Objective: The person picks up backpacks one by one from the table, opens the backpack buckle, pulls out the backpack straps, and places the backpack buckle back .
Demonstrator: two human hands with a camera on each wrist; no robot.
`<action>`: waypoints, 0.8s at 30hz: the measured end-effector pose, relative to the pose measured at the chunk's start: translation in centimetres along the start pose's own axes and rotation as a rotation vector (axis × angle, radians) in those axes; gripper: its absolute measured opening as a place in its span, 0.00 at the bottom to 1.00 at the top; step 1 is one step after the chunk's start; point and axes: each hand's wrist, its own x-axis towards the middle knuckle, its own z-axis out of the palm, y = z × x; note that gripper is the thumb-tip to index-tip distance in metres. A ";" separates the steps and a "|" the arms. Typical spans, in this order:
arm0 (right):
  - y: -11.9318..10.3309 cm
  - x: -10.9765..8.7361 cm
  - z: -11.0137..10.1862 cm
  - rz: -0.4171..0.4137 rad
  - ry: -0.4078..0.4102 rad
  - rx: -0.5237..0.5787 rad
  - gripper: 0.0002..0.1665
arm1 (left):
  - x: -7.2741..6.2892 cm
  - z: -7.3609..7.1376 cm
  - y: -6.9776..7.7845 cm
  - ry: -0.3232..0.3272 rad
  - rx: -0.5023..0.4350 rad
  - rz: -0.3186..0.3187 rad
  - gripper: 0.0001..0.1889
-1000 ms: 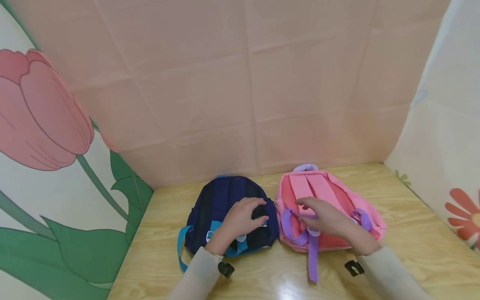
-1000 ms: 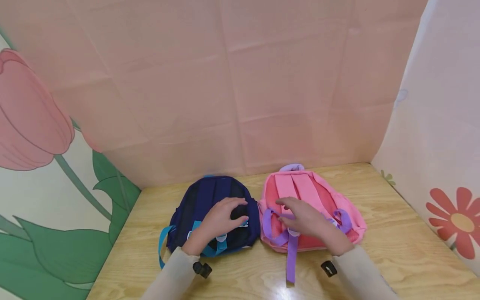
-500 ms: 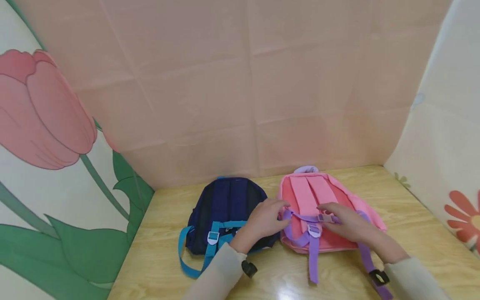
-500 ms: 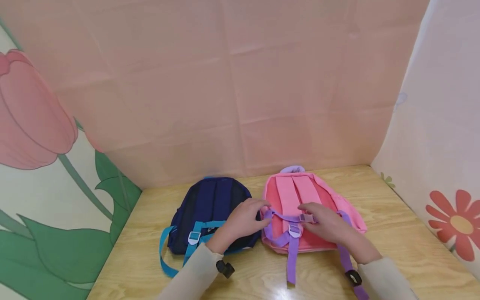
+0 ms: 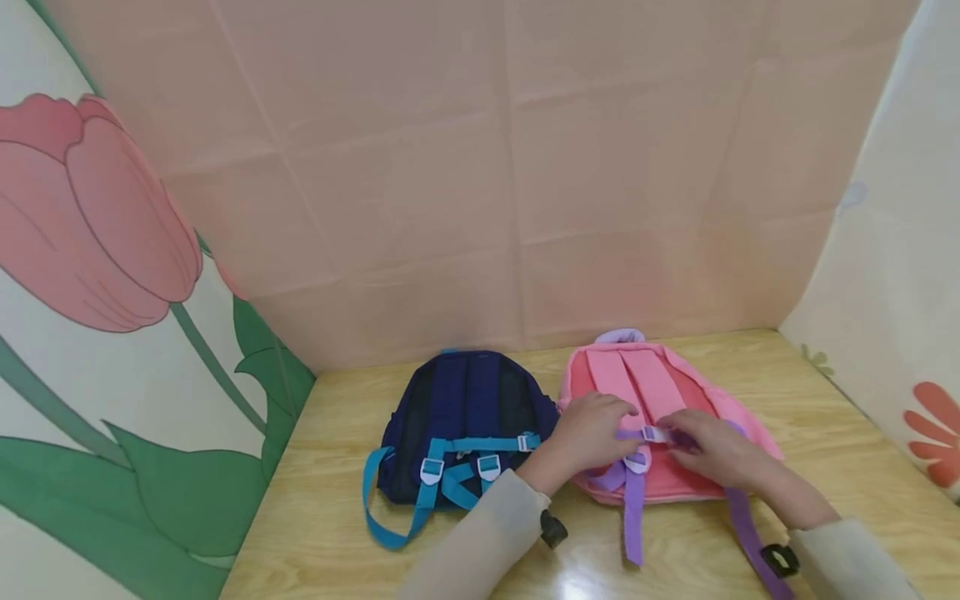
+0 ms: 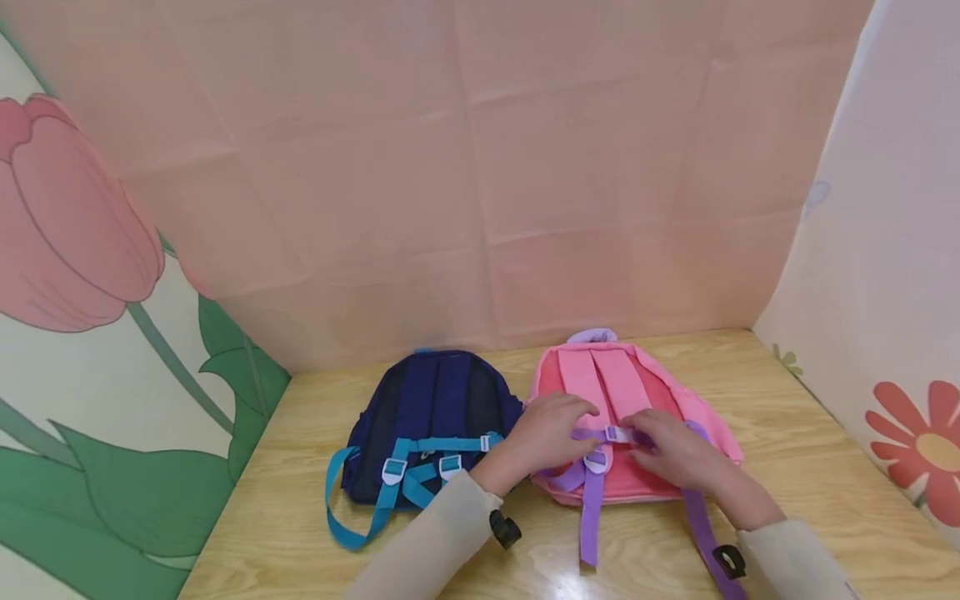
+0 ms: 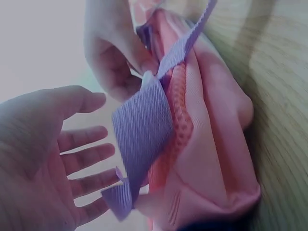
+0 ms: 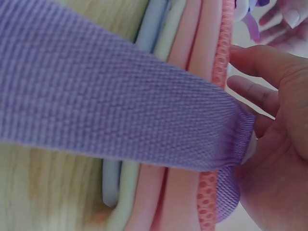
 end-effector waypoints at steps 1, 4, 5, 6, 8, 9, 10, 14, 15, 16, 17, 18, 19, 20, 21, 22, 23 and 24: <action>0.1 0.0 0.0 -0.001 0.001 -0.007 0.23 | 0.4 0.1 0.2 -0.010 0.006 0.003 0.23; 0.4 0.1 0.2 0.010 -0.003 -0.027 0.23 | 1.3 0.2 0.9 -0.043 0.029 -0.003 0.22; 0.5 0.2 0.2 0.015 -0.003 -0.032 0.22 | 1.6 0.2 1.1 -0.049 0.041 -0.006 0.21; 0.5 0.3 0.2 0.021 -0.006 -0.033 0.22 | 1.8 0.2 1.4 -0.055 0.050 -0.013 0.21; 0.6 0.4 0.2 0.036 -0.017 -0.030 0.21 | 2.2 0.0 1.8 -0.065 0.076 -0.029 0.19; 0.6 0.5 0.2 0.039 -0.019 -0.030 0.20 | 2.3 0.0 2.1 -0.068 0.099 -0.035 0.18; 0.6 0.5 0.3 0.043 -0.025 -0.025 0.19 | 2.4 -0.1 2.3 -0.070 0.121 -0.039 0.17; 0.7 0.5 0.5 0.041 -0.026 -0.024 0.17 | 2.8 -0.5 3.2 -0.072 0.188 -0.037 0.14; 0.7 0.5 0.5 0.039 -0.022 -0.026 0.16 | 2.9 -0.5 3.4 -0.074 0.201 -0.033 0.14; 0.8 0.5 0.6 0.039 -0.017 -0.028 0.16 | 3.0 -0.5 3.5 -0.076 0.209 -0.030 0.13; 0.8 0.5 0.6 0.036 -0.013 -0.030 0.15 | 3.1 -0.4 3.6 -0.080 0.213 -0.028 0.13; 0.9 0.5 0.7 0.033 -0.009 -0.031 0.15 | 3.1 -0.3 3.7 -0.086 0.215 -0.027 0.12; 1.0 0.6 0.7 0.030 -0.004 -0.032 0.14 | 3.2 -0.1 3.7 -0.095 0.207 -0.031 0.11; 1.0 0.6 0.8 0.032 -0.005 -0.029 0.14 | 3.2 0.1 3.7 -0.103 0.202 -0.035 0.10; 1.1 0.6 0.8 0.036 -0.006 -0.028 0.14 | 3.3 0.3 3.6 -0.108 0.195 -0.039 0.09; 1.1 0.7 0.8 0.039 -0.005 -0.025 0.14 | 3.4 0.5 3.6 -0.111 0.187 -0.042 0.08; 1.2 0.7 0.8 0.044 -0.007 -0.020 0.14 | 3.4 0.7 3.5 -0.111 0.177 -0.046 0.07; 1.2 0.7 0.8 0.050 -0.006 -0.017 0.14 | 3.4 0.9 3.4 -0.110 0.165 -0.048 0.07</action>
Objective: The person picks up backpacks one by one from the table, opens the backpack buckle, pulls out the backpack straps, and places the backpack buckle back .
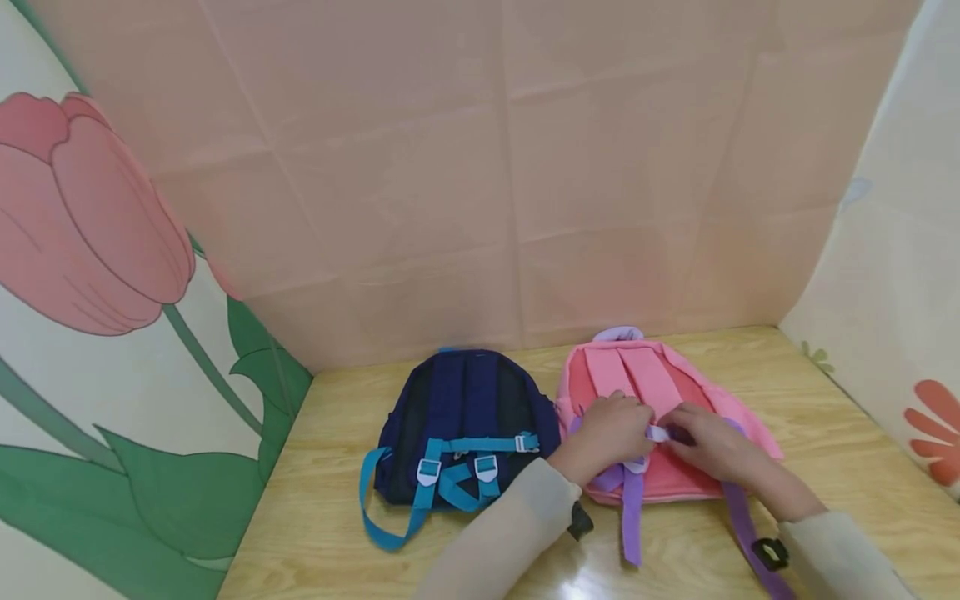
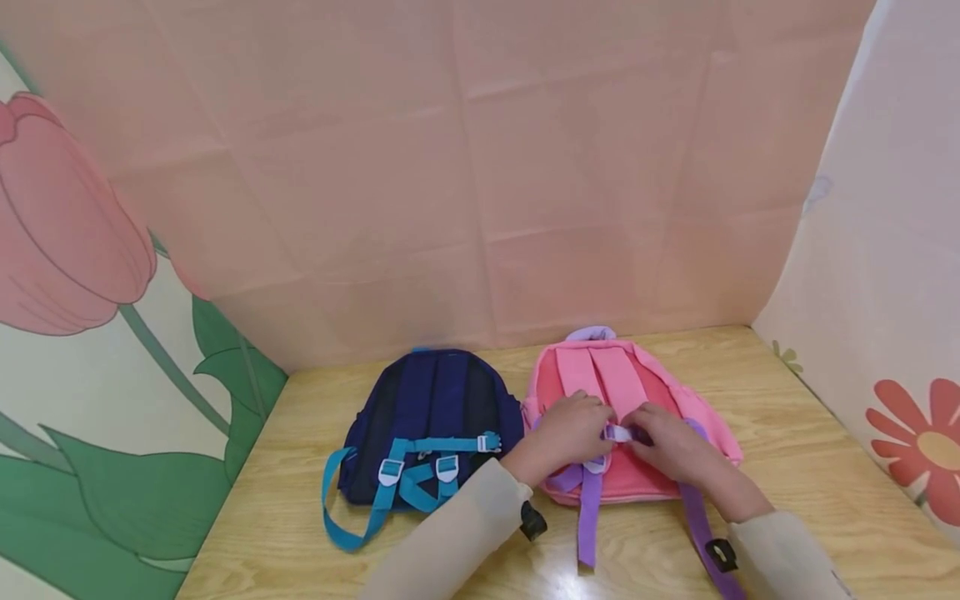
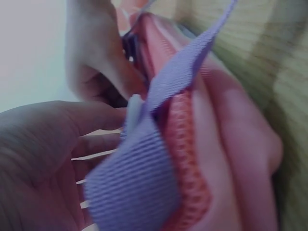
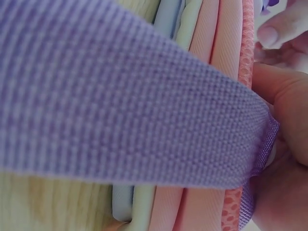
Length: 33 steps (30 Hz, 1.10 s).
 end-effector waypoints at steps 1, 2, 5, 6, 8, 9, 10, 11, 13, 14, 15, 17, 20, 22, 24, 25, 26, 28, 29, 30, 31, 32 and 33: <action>0.0 0.0 0.0 -0.001 0.006 0.003 0.14 | 0.0 0.1 0.0 -0.003 -0.015 -0.005 0.07; 0.1 0.0 0.0 -0.004 0.015 0.004 0.14 | 0.0 0.3 -0.1 -0.004 -0.028 -0.010 0.07; 0.3 0.1 -0.1 -0.034 0.055 0.012 0.14 | 0.0 0.5 -0.2 -0.002 -0.077 -0.024 0.08; 0.4 0.1 -0.2 -0.043 0.070 0.013 0.15 | 0.0 0.5 -0.2 -0.004 -0.091 -0.029 0.08; 0.5 0.1 -0.3 -0.056 0.084 0.020 0.15 | 0.0 0.5 -0.2 -0.003 -0.119 -0.034 0.08; 0.5 0.1 -0.4 -0.057 0.083 0.026 0.15 | 0.0 0.5 -0.2 -0.001 -0.128 -0.036 0.08; 0.5 0.1 -0.5 -0.051 0.078 0.031 0.14 | 0.0 0.5 -0.2 0.000 -0.139 -0.041 0.08; 0.5 0.1 -0.5 -0.051 0.077 0.032 0.14 | 0.0 0.6 -0.2 0.008 -0.147 -0.044 0.08; 0.5 0.1 -0.6 -0.053 0.079 0.034 0.14 | 0.1 0.7 -0.3 0.023 -0.162 -0.054 0.07; 0.5 0.1 -0.6 -0.057 0.083 0.038 0.15 | 0.1 0.8 -0.3 0.034 -0.169 -0.057 0.07; 0.6 0.0 -0.5 -0.060 0.090 0.038 0.15 | 0.2 1.0 -0.4 0.045 -0.171 -0.059 0.06; 0.6 -0.1 -0.4 -0.070 0.113 0.037 0.16 | 0.3 1.4 -0.5 0.062 -0.180 -0.062 0.06; 0.7 -0.3 -0.1 -0.085 0.134 0.042 0.16 | 0.4 2.0 -0.6 0.072 -0.195 -0.067 0.05; 0.7 -0.4 0.1 -0.094 0.146 0.043 0.17 | 0.5 2.3 -0.7 0.073 -0.198 -0.071 0.06; 0.8 -0.4 0.3 -0.104 0.157 0.048 0.17 | 0.5 2.5 -0.8 0.077 -0.207 -0.071 0.06; 0.8 -0.3 0.3 -0.108 0.164 0.051 0.17 | 0.5 2.5 -0.9 0.080 -0.213 -0.069 0.06; 0.9 -0.3 0.4 -0.112 0.170 0.056 0.17 | 0.6 2.6 -0.9 0.081 -0.217 -0.068 0.06; 1.0 -0.2 0.5 -0.116 0.179 0.068 0.17 | 0.6 2.6 -1.0 0.084 -0.231 -0.068 0.06; 1.0 -0.1 0.5 -0.116 0.178 0.079 0.17 | 0.6 2.6 -1.1 0.088 -0.237 -0.072 0.06; 1.0 -0.1 0.5 -0.116 0.176 0.088 0.17 | 0.6 2.7 -1.1 0.091 -0.241 -0.077 0.06; 1.0 -0.1 0.5 -0.113 0.173 0.098 0.17 | 0.6 2.7 -1.1 0.090 -0.248 -0.083 0.06; 1.0 -0.1 0.5 -0.110 0.175 0.107 0.18 | 0.6 2.8 -1.1 0.090 -0.254 -0.086 0.06; 1.0 -0.1 0.6 -0.103 0.176 0.112 0.18 | 0.6 2.8 -1.1 0.086 -0.263 -0.087 0.06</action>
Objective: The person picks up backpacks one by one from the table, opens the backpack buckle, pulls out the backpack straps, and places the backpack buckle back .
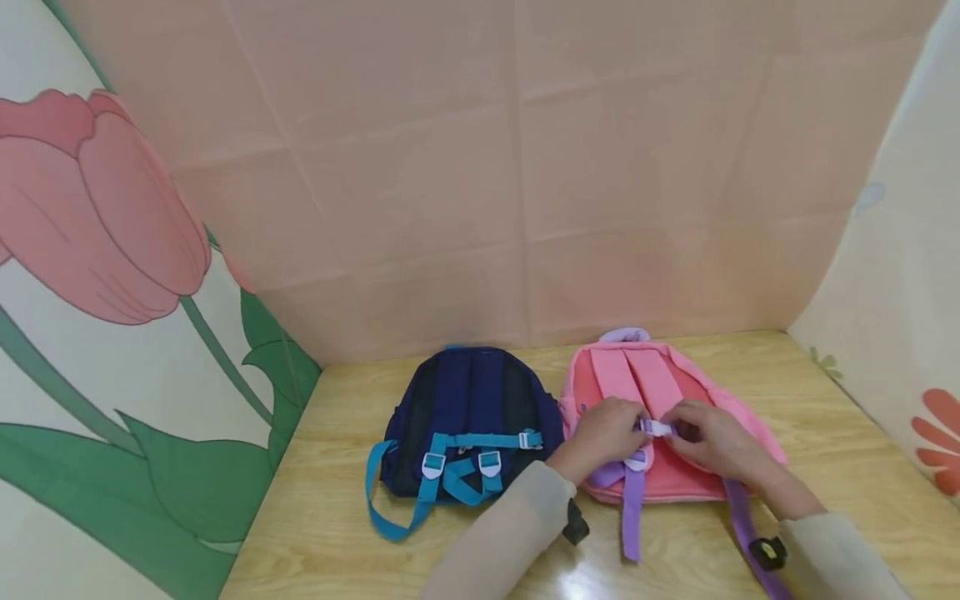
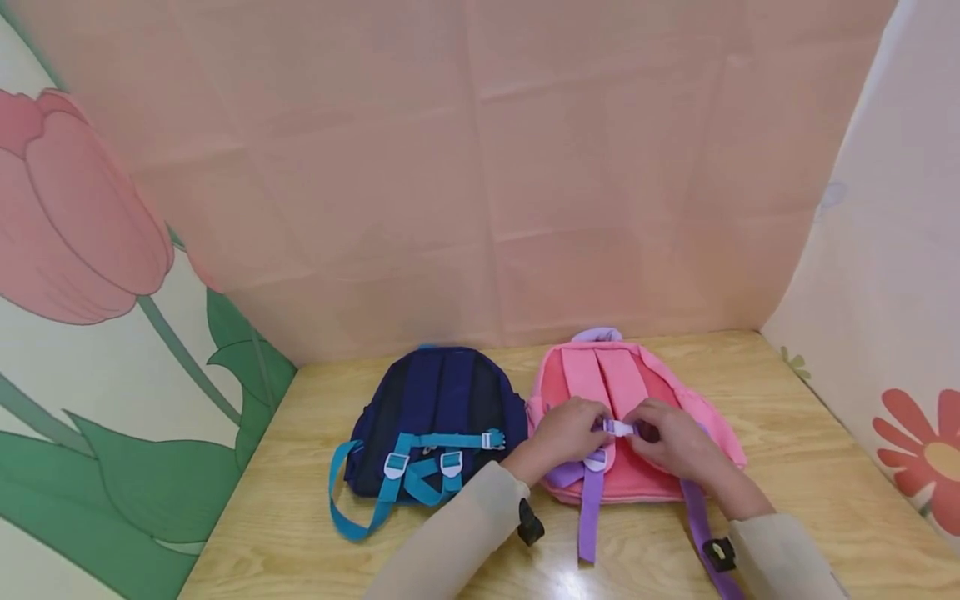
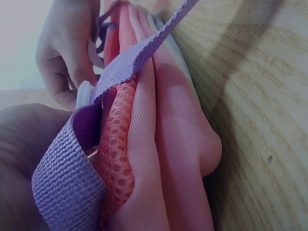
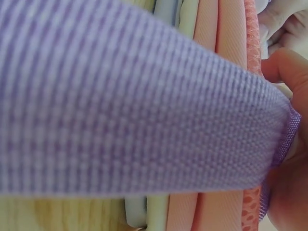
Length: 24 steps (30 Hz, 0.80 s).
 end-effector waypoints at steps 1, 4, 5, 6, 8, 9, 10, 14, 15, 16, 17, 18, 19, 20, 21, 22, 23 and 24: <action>0.0 0.0 0.0 0.005 0.002 0.005 0.18 | 0.0 0.1 0.0 -0.004 -0.010 -0.004 0.06; 0.1 -0.2 0.1 0.023 0.003 0.015 0.18 | 0.0 0.3 0.0 -0.030 -0.047 -0.025 0.06; 0.1 -0.3 0.2 0.027 0.003 0.017 0.18 | 0.0 0.3 0.0 -0.036 -0.055 -0.030 0.06; 0.2 -0.3 0.2 0.031 0.001 0.020 0.19 | 0.0 0.3 0.0 -0.041 -0.063 -0.037 0.06; 0.3 -0.2 0.4 0.034 -0.003 0.034 0.19 | 0.0 0.2 0.0 -0.044 -0.065 -0.052 0.07; 0.4 -0.2 0.4 0.033 -0.002 0.037 0.19 | 0.0 0.2 0.0 -0.041 -0.062 -0.052 0.07; 0.5 -0.1 0.4 0.031 0.000 0.036 0.19 | 0.1 0.1 -0.1 -0.041 -0.059 -0.052 0.07; 0.7 0.1 0.3 0.042 0.006 0.063 0.19 | 0.2 -0.1 -0.2 -0.040 -0.076 -0.044 0.07; 0.7 0.2 0.3 0.045 0.008 0.067 0.19 | 0.2 -0.1 -0.2 -0.040 -0.083 -0.042 0.07; 0.7 0.2 0.3 0.045 0.009 0.070 0.19 | 0.2 -0.2 -0.3 -0.041 -0.092 -0.043 0.07; 0.7 0.2 0.2 0.046 0.010 0.077 0.20 | 0.2 -0.2 -0.3 -0.041 -0.101 -0.042 0.07; 0.7 0.3 0.2 0.039 0.008 0.077 0.20 | 0.2 -0.2 -0.3 -0.042 -0.102 -0.040 0.06; 0.8 0.3 0.1 0.030 0.006 0.075 0.20 | 0.2 -0.2 -0.4 -0.043 -0.106 -0.039 0.06; 0.8 0.3 0.1 0.021 0.005 0.076 0.20 | 0.2 -0.2 -0.4 -0.043 -0.104 -0.038 0.06; 0.8 0.3 0.1 0.012 0.006 0.074 0.20 | 0.2 -0.1 -0.4 -0.045 -0.105 -0.038 0.06; 0.8 0.3 0.1 0.005 0.005 0.071 0.20 | 0.2 -0.1 -0.4 -0.049 -0.106 -0.040 0.06; 0.9 0.3 0.0 0.000 0.006 0.070 0.20 | 0.2 -0.1 -0.4 -0.054 -0.107 -0.040 0.06; 0.9 0.2 0.0 -0.007 0.006 0.067 0.20 | 0.2 0.0 -0.4 -0.057 -0.105 -0.039 0.06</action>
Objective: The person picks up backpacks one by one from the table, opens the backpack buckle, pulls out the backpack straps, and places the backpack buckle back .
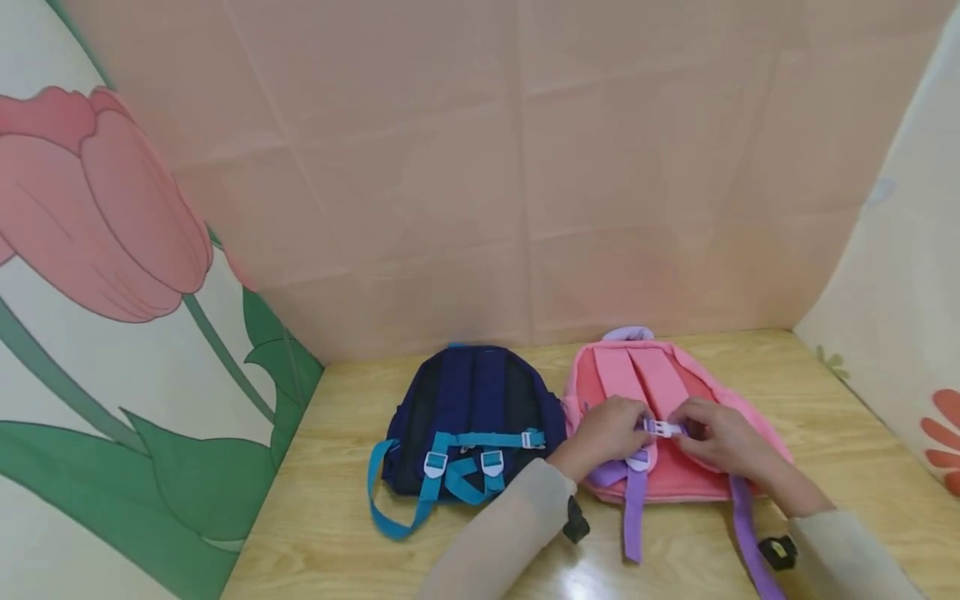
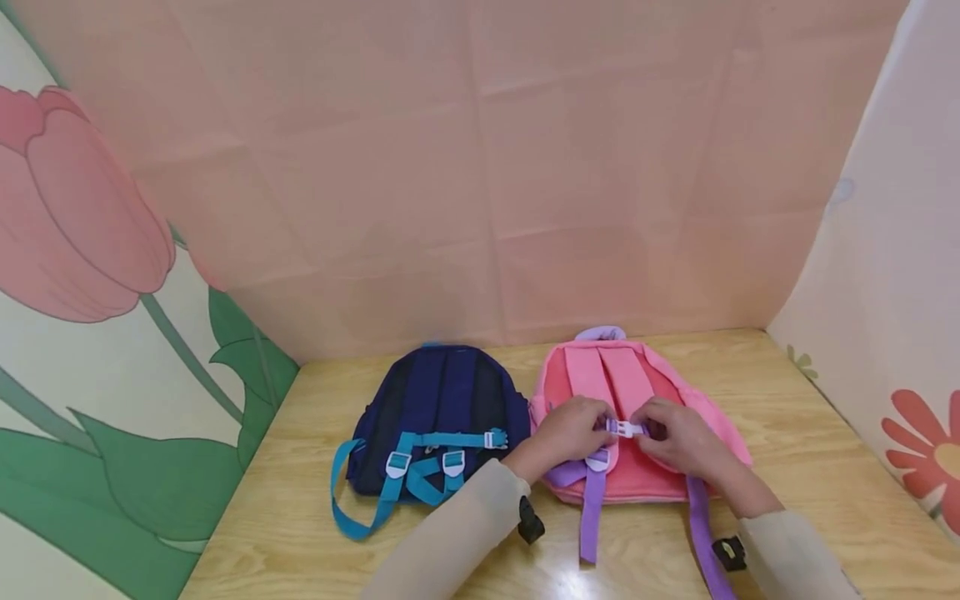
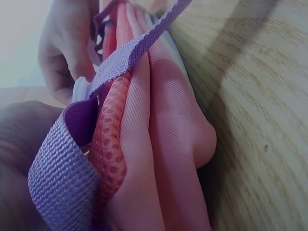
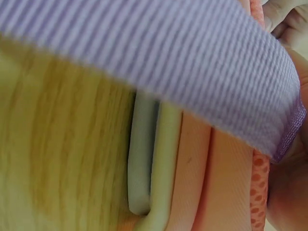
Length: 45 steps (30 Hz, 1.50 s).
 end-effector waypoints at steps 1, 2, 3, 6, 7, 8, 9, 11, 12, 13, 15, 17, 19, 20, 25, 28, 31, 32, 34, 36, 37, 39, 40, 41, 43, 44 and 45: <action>0.0 0.0 -0.1 -0.006 0.000 -0.002 0.20 | 0.0 0.0 0.0 -0.003 -0.005 -0.003 0.07; 0.0 0.0 -0.1 -0.011 0.001 -0.003 0.20 | 0.0 0.0 0.0 -0.004 -0.004 -0.003 0.07; 0.1 0.0 -0.2 -0.014 0.001 -0.006 0.21 | 0.0 0.0 -0.1 -0.007 -0.007 -0.005 0.07; 0.1 0.0 -0.3 -0.015 -0.010 0.000 0.21 | 0.0 0.0 -0.1 -0.009 -0.006 -0.007 0.07; 0.1 0.0 -0.4 -0.009 -0.016 0.004 0.20 | 0.0 0.0 -0.2 -0.009 -0.007 -0.007 0.07; 0.1 0.0 -0.4 -0.005 -0.021 0.004 0.20 | -0.1 0.0 -0.2 -0.007 -0.006 -0.005 0.07; 0.1 0.0 -0.4 0.001 -0.027 0.004 0.20 | -0.1 0.0 -0.2 -0.006 -0.006 -0.004 0.07; 0.1 0.0 -0.4 0.010 -0.038 0.005 0.19 | -0.1 0.0 -0.3 -0.001 -0.012 -0.001 0.07; 0.2 -0.1 -0.4 0.014 -0.044 0.005 0.19 | -0.1 0.1 -0.3 0.000 -0.017 0.000 0.07; 0.2 -0.1 -0.5 0.017 -0.047 0.006 0.19 | -0.1 0.1 -0.4 0.002 -0.022 -0.003 0.07; 0.3 -0.1 -0.6 0.022 -0.058 0.006 0.18 | -0.1 0.1 -0.4 0.006 -0.030 -0.005 0.07; 0.4 -0.2 -0.7 0.029 -0.071 0.008 0.18 | -0.1 0.1 -0.5 0.010 -0.039 -0.003 0.07; 0.3 -0.2 -0.8 0.039 -0.083 0.004 0.18 | -0.1 0.1 -0.6 0.016 -0.040 0.009 0.08; 0.3 -0.2 -0.8 0.041 -0.090 -0.002 0.17 | -0.2 0.1 -0.7 0.018 -0.043 0.014 0.08; 0.1 0.1 -0.9 0.032 -0.114 -0.033 0.15 | -0.3 0.0 -1.0 0.031 -0.062 0.041 0.07; 0.0 0.3 -0.9 0.025 -0.130 -0.048 0.14 | -0.3 -0.2 -1.0 0.037 -0.077 0.045 0.07; -0.2 0.5 -0.9 0.046 -0.157 -0.045 0.14 | -0.2 -0.3 -1.1 0.045 -0.090 0.046 0.07; -0.2 0.5 -0.9 0.060 -0.164 -0.043 0.14 | -0.2 -0.3 -1.1 0.047 -0.094 0.045 0.07; -0.3 0.6 -0.9 0.080 -0.185 -0.039 0.13 | -0.2 -0.3 -1.1 0.050 -0.102 0.042 0.07; -0.3 0.7 -0.9 0.092 -0.191 -0.039 0.13 | -0.2 -0.3 -1.2 0.050 -0.108 0.040 0.08; -0.3 0.7 -0.9 0.092 -0.193 -0.039 0.14 | -0.2 -0.3 -1.2 0.048 -0.114 0.039 0.08; -0.4 0.7 -0.9 0.090 -0.190 -0.046 0.14 | -0.2 -0.4 -1.2 0.045 -0.118 0.037 0.08; -0.4 0.7 -0.9 0.089 -0.184 -0.052 0.14 | -0.2 -0.4 -1.2 0.043 -0.121 0.037 0.08; -0.4 0.7 -0.9 0.092 -0.182 -0.058 0.13 | -0.3 -0.3 -1.2 0.042 -0.122 0.038 0.08; -0.7 0.8 -1.0 0.109 -0.178 -0.067 0.13 | -0.3 -0.3 -1.2 0.040 -0.123 0.038 0.08; -0.8 0.9 -1.1 0.121 -0.180 -0.067 0.13 | -0.3 -0.3 -1.3 0.041 -0.123 0.038 0.08; -1.0 1.0 -1.3 0.129 -0.180 -0.064 0.13 | -0.3 -0.3 -1.3 0.041 -0.125 0.037 0.08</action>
